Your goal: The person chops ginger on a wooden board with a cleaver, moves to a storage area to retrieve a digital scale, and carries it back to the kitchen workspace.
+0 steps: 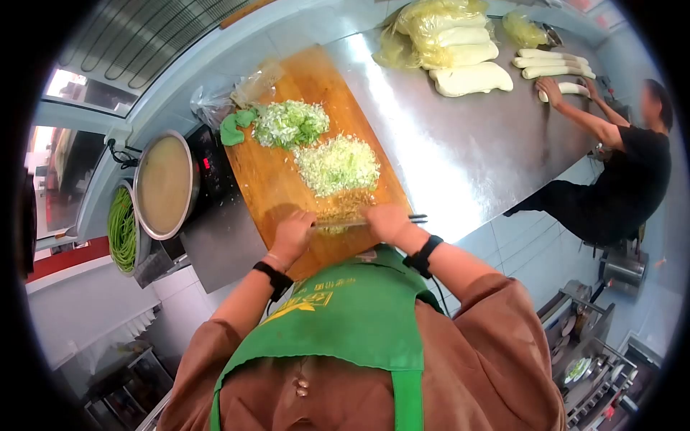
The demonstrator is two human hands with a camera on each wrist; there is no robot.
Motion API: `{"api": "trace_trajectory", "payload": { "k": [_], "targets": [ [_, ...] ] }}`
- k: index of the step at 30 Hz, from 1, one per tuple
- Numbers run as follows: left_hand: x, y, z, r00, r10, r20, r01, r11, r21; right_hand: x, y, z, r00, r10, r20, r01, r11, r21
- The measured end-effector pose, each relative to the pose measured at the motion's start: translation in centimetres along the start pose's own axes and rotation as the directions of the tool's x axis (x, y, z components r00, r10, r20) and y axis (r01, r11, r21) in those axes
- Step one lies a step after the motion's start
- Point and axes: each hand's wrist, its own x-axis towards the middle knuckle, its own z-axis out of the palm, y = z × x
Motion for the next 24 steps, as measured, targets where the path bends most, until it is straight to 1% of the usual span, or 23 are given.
{"api": "trace_trajectory", "payload": {
  "k": [1,2,3,4,8,10,11,13,14,16,17,18,19,20,22,23,24],
  "targets": [
    [0.4,0.0,-0.7,1.000,0.020,-0.012,-0.020,1.000,-0.006,-0.2,-0.3,-0.3,1.000,-0.003,-0.006,0.003,1.000,-0.004],
    [0.0,0.0,-0.8,1.000,0.023,-0.010,-0.023,1.000,-0.005,-1.0,-1.2,0.0,0.999,-0.038,-0.028,0.038,0.999,0.006],
    [-1.0,0.2,-0.7,0.998,-0.006,0.064,0.007,1.000,-0.018,-2.0,-1.9,0.4,0.996,-0.071,-0.047,0.072,0.997,0.016],
    [-1.4,0.2,-0.6,0.991,-0.036,0.132,0.039,0.999,-0.024,-2.1,-1.7,1.3,0.998,-0.067,0.005,0.067,0.997,0.032],
    [0.3,-0.1,-0.4,0.995,0.015,0.103,-0.015,1.000,-0.002,-1.4,0.3,2.4,0.995,-0.092,-0.028,0.094,0.993,0.070],
    [1.9,0.1,-1.6,0.995,0.012,0.097,-0.017,0.998,0.053,-1.0,0.0,1.3,0.998,0.041,-0.038,-0.039,0.998,0.059],
    [2.3,-0.1,-1.4,0.996,0.014,0.091,-0.019,0.998,0.053,-0.9,-0.2,0.5,0.998,0.041,-0.041,-0.038,0.998,0.053],
    [2.5,-1.0,-0.6,0.999,0.028,0.021,-0.027,0.999,-0.026,-0.7,-1.2,-0.7,0.997,0.068,-0.036,-0.070,0.996,-0.054],
    [2.6,-1.1,0.2,0.999,0.029,0.020,-0.029,0.999,-0.025,-0.2,-0.7,-0.4,0.997,0.068,-0.037,-0.070,0.996,-0.054],
    [3.1,-0.6,1.0,0.996,-0.044,0.072,0.037,0.995,0.097,0.7,0.5,0.2,0.996,0.091,-0.006,-0.091,0.995,-0.029],
    [2.7,-0.8,0.8,0.996,-0.050,0.070,0.043,0.994,0.096,0.5,0.8,0.7,0.996,0.086,-0.003,-0.086,0.996,-0.031],
    [2.7,-1.1,-0.6,0.997,-0.003,0.077,0.002,1.000,0.006,0.3,0.4,0.5,0.999,0.036,-0.040,-0.038,0.999,-0.038],
    [3.4,-1.5,-1.1,0.996,0.048,0.070,-0.042,0.996,-0.084,0.4,-0.4,-1.4,0.997,-0.015,-0.081,0.011,0.998,-0.056],
    [3.7,-1.6,-1.2,0.996,0.051,0.073,-0.045,0.996,-0.083,0.1,-1.7,-2.8,0.999,0.043,-0.009,-0.044,0.993,-0.114],
    [2.8,-1.3,-0.3,0.999,-0.028,0.036,0.030,0.998,-0.061,0.8,-0.3,0.2,0.997,0.082,0.006,-0.081,0.989,-0.121],
    [3.1,-1.4,0.3,0.999,-0.024,0.028,0.025,0.998,-0.059,1.8,0.8,0.6,0.994,0.109,-0.003,-0.109,0.983,-0.147],
    [3.6,-1.2,0.6,0.999,-0.020,0.028,0.020,1.000,0.006,2.1,1.3,-0.1,0.994,0.109,-0.011,-0.110,0.982,-0.153]
  ]
}}
